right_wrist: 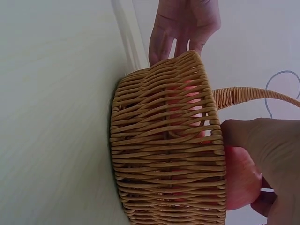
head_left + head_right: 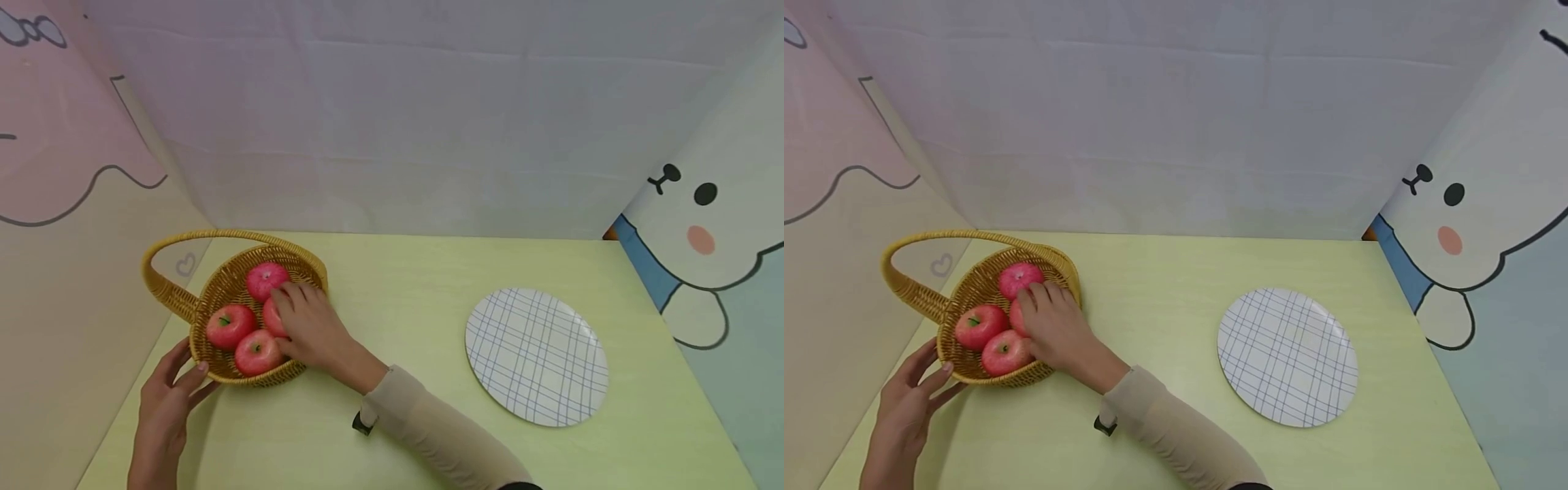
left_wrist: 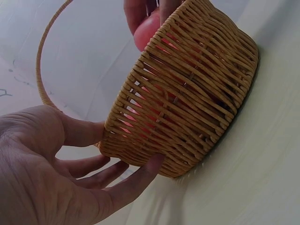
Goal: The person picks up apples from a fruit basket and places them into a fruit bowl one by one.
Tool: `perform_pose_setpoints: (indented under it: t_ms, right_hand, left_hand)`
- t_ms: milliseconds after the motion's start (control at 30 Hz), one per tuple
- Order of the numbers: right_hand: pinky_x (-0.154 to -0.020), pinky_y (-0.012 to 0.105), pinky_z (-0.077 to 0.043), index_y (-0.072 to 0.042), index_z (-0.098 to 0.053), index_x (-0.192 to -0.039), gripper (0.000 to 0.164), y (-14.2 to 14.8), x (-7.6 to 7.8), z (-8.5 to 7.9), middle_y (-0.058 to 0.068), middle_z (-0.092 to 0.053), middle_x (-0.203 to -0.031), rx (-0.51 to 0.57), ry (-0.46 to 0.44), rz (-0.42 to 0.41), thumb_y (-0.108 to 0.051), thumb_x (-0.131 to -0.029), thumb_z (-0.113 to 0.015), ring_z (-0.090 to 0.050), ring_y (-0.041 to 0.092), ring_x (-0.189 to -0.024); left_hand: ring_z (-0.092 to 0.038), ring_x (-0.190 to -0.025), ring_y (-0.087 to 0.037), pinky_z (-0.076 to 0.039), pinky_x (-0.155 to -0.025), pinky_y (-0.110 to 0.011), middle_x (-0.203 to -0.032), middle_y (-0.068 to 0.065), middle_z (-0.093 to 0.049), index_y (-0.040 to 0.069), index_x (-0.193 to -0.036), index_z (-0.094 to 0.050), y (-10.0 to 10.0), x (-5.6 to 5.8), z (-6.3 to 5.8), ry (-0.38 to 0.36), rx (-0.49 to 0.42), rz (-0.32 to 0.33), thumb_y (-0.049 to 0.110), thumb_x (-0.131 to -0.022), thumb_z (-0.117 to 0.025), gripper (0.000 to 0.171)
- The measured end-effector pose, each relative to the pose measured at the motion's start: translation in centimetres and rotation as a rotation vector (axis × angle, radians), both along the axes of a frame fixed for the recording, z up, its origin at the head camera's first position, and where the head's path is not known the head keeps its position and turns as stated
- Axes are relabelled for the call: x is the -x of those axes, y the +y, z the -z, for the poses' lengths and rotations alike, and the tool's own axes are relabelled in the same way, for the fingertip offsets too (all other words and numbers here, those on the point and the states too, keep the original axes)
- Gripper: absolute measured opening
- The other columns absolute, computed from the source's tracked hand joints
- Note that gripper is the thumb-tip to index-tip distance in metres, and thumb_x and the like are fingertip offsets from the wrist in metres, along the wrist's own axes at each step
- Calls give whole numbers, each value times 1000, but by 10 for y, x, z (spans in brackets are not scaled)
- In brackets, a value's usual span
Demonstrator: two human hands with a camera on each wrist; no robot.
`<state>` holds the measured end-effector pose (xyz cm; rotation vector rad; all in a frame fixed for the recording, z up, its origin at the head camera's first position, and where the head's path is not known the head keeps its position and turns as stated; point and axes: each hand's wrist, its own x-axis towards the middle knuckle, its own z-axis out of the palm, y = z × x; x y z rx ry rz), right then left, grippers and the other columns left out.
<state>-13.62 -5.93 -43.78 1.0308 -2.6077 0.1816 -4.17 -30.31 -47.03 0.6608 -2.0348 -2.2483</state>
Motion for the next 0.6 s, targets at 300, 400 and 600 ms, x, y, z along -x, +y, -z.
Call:
perform_pose_setpoints:
  t_ms: [300,400,600]
  right_hand:
    - [-126,36,-36,-6,-51,-150,81,9,-7,-4,8,-56,-148,141,-35,-72,-51,-89,-77,-50,23,-140]
    - [-126,37,-36,-5,-50,-151,82,13,-8,-3,9,-54,-149,250,-110,-126,-46,-87,-81,-48,24,-141]
    - [-126,37,-37,-2,-50,-149,80,23,-8,-1,11,-52,-149,458,-197,-231,-36,-85,-86,-45,28,-142]
  left_hand:
    - [-70,-97,7,-65,-72,-21,-135,15,-48,12,-166,-27,0,0,0,-9,-9,-7,6,-102,-66,75]
    - [-70,-98,7,-65,-72,-21,-135,15,-47,12,-166,-27,0,0,-1,-12,-5,-4,7,-102,-66,75]
    - [-70,-98,7,-64,-72,-21,-135,15,-48,12,-166,-28,1,0,-1,-12,4,-4,9,-102,-67,75]
